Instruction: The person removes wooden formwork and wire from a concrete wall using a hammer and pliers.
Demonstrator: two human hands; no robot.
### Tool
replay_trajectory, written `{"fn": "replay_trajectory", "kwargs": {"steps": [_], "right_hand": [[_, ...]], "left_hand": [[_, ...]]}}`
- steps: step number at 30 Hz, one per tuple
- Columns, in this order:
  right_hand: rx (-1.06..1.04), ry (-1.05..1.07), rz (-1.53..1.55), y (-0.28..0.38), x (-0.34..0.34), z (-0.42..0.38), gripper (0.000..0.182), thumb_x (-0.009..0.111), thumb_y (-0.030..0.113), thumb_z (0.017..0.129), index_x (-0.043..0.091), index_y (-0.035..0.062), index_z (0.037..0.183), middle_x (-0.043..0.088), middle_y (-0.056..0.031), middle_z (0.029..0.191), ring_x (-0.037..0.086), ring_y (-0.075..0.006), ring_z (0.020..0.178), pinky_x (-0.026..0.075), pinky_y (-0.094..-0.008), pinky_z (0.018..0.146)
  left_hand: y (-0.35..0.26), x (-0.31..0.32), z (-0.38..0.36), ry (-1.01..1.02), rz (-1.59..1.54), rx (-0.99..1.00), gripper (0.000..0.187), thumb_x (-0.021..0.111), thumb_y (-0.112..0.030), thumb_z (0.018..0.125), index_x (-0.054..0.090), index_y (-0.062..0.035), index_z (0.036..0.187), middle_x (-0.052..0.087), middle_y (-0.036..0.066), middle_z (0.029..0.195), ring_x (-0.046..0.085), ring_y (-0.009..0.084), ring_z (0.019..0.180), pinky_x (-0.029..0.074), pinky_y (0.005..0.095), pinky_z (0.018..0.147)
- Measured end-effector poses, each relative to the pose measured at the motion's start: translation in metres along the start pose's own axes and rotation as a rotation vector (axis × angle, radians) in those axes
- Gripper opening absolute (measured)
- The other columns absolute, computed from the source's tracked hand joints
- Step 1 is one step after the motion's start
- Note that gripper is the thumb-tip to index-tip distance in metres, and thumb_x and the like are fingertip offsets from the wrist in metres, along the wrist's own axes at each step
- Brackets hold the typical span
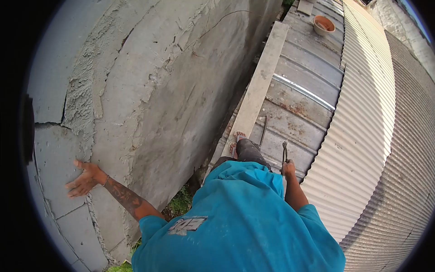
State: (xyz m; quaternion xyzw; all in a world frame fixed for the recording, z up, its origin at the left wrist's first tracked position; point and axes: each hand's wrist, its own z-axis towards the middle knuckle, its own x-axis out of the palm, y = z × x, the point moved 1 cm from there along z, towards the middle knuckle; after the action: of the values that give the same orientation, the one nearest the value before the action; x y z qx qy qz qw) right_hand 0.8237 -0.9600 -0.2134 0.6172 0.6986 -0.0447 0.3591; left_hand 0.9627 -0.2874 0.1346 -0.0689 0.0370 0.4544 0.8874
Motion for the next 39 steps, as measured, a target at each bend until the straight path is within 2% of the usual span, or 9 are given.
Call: {"fn": "replay_trajectory", "kwargs": {"steps": [3,4,7,14,21,27,33,34,39], "right_hand": [[-0.168,-0.141,-0.29,-0.053,0.008,0.023,0.027,0.051,0.018,0.083,0.052,-0.0021,0.101,0.063,-0.0234,0.087,0.063,-0.0367,0.082,0.05,-0.043,0.072],[-0.083,-0.122,-0.246,-0.058,0.008,0.025,0.03,0.052,0.021,0.082,0.052,-0.0017,0.101,0.062,-0.0257,0.091,0.059,-0.0401,0.094,0.045,-0.0442,0.082],[-0.087,-0.178,-0.235,-0.073,0.014,0.036,0.028,0.051,0.021,0.082,0.052,-0.0011,0.1,0.063,-0.0244,0.088,0.061,-0.0386,0.087,0.047,-0.0438,0.076],[-0.027,-0.093,0.136,-0.029,0.02,0.041,0.015,0.049,0.01,0.085,0.047,0.0012,0.097,0.059,-0.0098,0.067,0.057,-0.0188,0.053,0.046,-0.033,0.048],[-0.093,-0.027,0.27,0.01,0.02,0.021,0.015,0.045,0.009,0.086,0.043,0.0026,0.099,0.058,-0.012,0.073,0.051,-0.0166,0.047,0.042,-0.0317,0.04],[-0.067,-0.084,0.237,-0.019,0.025,0.027,0.012,0.05,0.01,0.085,0.045,0.003,0.094,0.056,-0.0102,0.065,0.053,-0.0183,0.045,0.044,-0.0337,0.039],[-0.034,-0.158,0.053,-0.041,0.023,0.051,0.02,0.054,0.014,0.083,0.046,-0.0016,0.093,0.059,-0.0168,0.07,0.059,-0.0269,0.052,0.047,-0.0389,0.045],[0.006,-0.162,0.008,-0.036,0.018,0.051,0.025,0.057,0.016,0.081,0.047,-0.0031,0.093,0.06,-0.0224,0.075,0.062,-0.0355,0.064,0.049,-0.0435,0.057],[-0.196,-0.333,-0.158,0.0,0.002,0.085,0.03,0.06,0.018,0.078,0.046,-0.0028,0.095,0.06,-0.0295,0.084,0.059,-0.045,0.083,0.046,-0.0488,0.074]], "left_hand": [[0.001,0.0,0.0,0.007,-0.001,-0.001,0.097,0.041,-0.074,0.079,0.016,-0.0019,0.139,0.015,0.035,0.138,0.018,0.0518,0.128,0.025,0.0622,0.096],[0.001,-0.001,0.0,0.013,0.002,-0.005,0.097,0.041,-0.074,0.079,0.016,-0.002,0.139,0.014,0.035,0.138,0.018,0.0518,0.128,0.025,0.0622,0.096],[0.0,-0.001,0.0,0.026,0.002,-0.021,0.097,0.041,-0.074,0.079,0.016,-0.0019,0.139,0.014,0.035,0.139,0.018,0.0519,0.128,0.025,0.0624,0.096],[0.002,0.002,0.0,0.01,-0.03,-0.014,0.098,0.04,-0.074,0.079,0.016,-0.001,0.139,0.014,0.035,0.139,0.017,0.0529,0.129,0.025,0.0641,0.094],[0.003,0.005,-0.002,0.003,0.005,-0.009,0.099,0.04,-0.074,0.078,0.015,-0.0002,0.139,0.014,0.036,0.138,0.018,0.0539,0.128,0.026,0.0646,0.094],[0.006,0.007,-0.003,-0.018,0.014,0.01,0.098,0.041,-0.073,0.079,0.016,0.0005,0.138,0.016,0.036,0.137,0.02,0.0543,0.127,0.027,0.0644,0.093],[-0.015,-0.002,-0.002,-0.13,-0.183,0.019,0.087,0.053,-0.063,0.081,0.025,-0.0001,0.134,0.019,0.033,0.136,0.017,0.0508,0.128,0.025,0.0632,0.095],[-0.033,-0.007,-0.007,-0.124,-0.298,0.089,0.082,0.055,-0.058,0.081,0.028,-0.0003,0.132,0.021,0.031,0.136,0.017,0.0494,0.129,0.025,0.0628,0.096],[-0.173,-0.048,-0.05,0.05,-0.689,0.405,0.062,0.062,-0.038,0.082,0.038,-0.0032,0.127,0.026,0.02,0.136,0.019,0.044,0.13,0.025,0.0614,0.098]]}}
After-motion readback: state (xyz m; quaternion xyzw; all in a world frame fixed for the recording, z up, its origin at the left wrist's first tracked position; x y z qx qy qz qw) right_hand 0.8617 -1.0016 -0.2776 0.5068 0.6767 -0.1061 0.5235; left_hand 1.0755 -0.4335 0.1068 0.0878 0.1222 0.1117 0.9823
